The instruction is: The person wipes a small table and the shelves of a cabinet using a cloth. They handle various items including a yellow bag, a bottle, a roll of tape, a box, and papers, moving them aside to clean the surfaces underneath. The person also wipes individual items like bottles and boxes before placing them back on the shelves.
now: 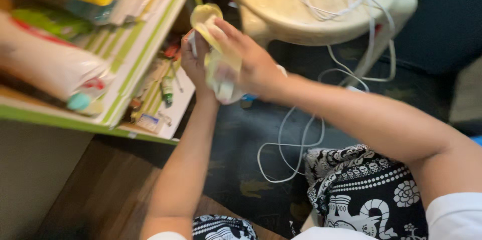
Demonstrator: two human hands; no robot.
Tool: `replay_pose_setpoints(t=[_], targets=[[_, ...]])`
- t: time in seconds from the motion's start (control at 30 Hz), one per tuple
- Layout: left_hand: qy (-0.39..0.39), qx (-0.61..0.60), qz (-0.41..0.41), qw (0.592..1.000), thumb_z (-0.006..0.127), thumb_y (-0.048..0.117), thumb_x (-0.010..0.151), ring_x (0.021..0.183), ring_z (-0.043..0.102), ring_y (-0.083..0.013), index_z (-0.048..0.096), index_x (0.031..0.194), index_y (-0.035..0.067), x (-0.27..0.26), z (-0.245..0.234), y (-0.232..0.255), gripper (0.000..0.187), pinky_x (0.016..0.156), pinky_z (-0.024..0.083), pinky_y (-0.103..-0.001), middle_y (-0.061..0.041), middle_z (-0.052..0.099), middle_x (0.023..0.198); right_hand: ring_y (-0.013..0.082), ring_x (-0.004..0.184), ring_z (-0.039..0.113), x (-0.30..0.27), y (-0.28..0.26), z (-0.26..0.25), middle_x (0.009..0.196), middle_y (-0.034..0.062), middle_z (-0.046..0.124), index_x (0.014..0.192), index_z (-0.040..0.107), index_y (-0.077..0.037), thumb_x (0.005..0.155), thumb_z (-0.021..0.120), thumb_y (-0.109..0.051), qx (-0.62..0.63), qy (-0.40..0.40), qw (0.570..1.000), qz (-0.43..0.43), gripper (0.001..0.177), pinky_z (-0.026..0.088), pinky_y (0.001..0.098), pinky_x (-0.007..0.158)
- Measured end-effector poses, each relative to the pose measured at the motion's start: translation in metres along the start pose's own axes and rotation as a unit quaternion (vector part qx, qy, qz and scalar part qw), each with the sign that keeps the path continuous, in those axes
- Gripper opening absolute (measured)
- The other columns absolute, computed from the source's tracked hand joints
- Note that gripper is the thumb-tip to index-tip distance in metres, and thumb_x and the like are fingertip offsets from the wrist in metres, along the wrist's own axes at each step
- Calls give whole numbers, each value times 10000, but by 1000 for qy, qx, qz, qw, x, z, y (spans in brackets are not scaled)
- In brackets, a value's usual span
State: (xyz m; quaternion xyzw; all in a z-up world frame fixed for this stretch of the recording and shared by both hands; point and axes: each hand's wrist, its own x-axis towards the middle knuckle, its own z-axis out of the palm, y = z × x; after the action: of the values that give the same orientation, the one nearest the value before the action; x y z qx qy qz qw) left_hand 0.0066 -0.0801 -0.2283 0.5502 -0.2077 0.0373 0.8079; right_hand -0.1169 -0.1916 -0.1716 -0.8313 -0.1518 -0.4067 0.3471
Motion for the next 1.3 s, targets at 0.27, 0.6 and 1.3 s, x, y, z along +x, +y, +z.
replay_pose_setpoints(t=[0.27,0.6,1.3], targets=[[55,-2,-36,998,501,559,1060,733,616,-86,717,1001,24,-3,-29,61,580,685,511,-252,-24,688,847,247,1011,681,16,44,62,1279,169,656,1372,614,-19,1033,596,-365,348,-176,832,394,485,571,354,847],[92,150,-2,984,455,550,1159,686,495,-161,751,990,-91,26,-68,77,726,683,445,-326,-140,623,799,137,823,716,-4,54,110,966,73,745,1158,689,22,882,728,-296,478,-259,751,375,422,602,306,724],[-173,281,-31,943,880,358,752,1341,592,-311,305,1592,72,-2,-76,139,1057,1099,458,-389,-206,559,1479,59,849,623,121,46,78,976,14,707,1227,734,-13,1002,754,-238,254,-7,951,175,319,527,247,705]])
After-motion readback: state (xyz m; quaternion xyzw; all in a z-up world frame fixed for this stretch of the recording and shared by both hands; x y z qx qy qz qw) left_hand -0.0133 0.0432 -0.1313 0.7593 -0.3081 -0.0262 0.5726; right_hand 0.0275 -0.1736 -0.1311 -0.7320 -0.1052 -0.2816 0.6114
